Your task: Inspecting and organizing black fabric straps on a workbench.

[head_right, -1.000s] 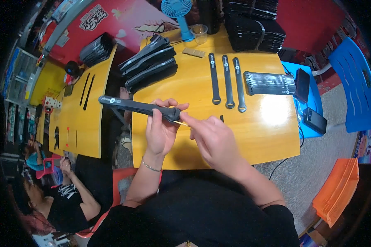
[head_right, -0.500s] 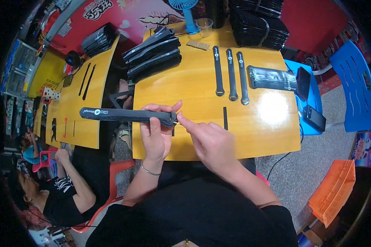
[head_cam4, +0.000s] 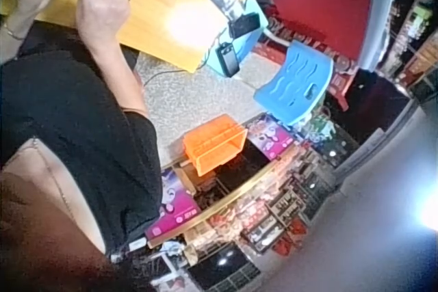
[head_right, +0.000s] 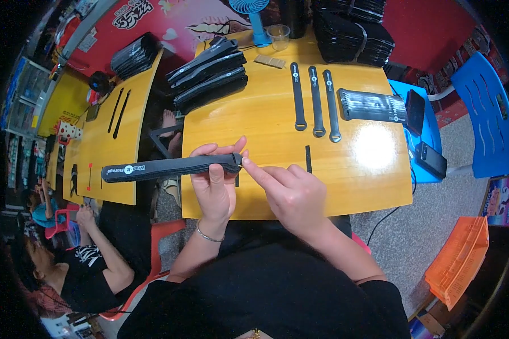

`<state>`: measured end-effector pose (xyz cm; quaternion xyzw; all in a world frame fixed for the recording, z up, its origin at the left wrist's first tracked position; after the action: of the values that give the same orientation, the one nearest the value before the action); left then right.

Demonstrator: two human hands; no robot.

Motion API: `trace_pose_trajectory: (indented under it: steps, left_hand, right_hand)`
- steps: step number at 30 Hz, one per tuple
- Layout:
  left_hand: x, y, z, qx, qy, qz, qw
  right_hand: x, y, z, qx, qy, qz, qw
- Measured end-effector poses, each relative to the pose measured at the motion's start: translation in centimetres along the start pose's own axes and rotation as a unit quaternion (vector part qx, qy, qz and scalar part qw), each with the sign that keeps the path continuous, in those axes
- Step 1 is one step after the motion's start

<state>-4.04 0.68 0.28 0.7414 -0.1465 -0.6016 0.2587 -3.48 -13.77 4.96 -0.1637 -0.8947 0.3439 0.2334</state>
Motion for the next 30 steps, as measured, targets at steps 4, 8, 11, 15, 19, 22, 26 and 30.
trace_pose_trajectory:
  steps: [4,8,11,15,19,22,26,30]
  left_hand:
    - [0.1,0.0,-0.1,-0.007,-0.013,0.024,1.000]
    - [0.2,0.1,0.0,-0.003,-0.007,0.011,1.000]
    - [0.3,0.2,0.1,-0.003,0.010,-0.019,1.000]
    - [0.3,0.1,0.5,-0.014,0.069,-0.102,0.992]
    - [-0.2,0.3,0.8,-0.014,0.107,-0.164,0.981]
    - [-0.4,0.6,0.9,-0.029,0.118,-0.291,0.949]
    - [-0.2,0.8,1.0,-0.014,0.138,-0.261,0.955]
    - [-0.4,1.0,0.5,-0.020,0.067,-0.177,0.982]
  right_hand:
    - [0.0,-0.3,-0.1,0.006,-0.015,0.006,1.000]
    - [0.1,-0.3,-0.1,0.009,-0.021,0.014,1.000]
    - [0.0,0.0,0.2,0.021,0.004,-0.005,1.000]
    - [-0.5,1.1,0.3,0.015,0.057,-0.103,0.993]
    - [-1.5,2.8,1.0,-0.019,0.258,-0.406,0.877]
    - [-1.5,2.8,0.7,-0.022,0.237,-0.385,0.892]
    - [-2.1,5.2,1.8,-0.035,0.369,-0.613,0.698]
    - [-2.1,4.7,0.9,-0.080,0.311,-0.575,0.752]
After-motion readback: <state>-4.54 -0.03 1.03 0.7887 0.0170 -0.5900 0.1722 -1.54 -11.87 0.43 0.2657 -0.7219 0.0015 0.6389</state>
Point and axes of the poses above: each hand's wrist, its own z-axis away from the middle knuckle, its own y-axis out of the palm, x = y × z, the point moved 6 cm from there along -z, towards the middle knuckle, and after that the axes turned 12 degrees about -y, right-handed, at the moved point
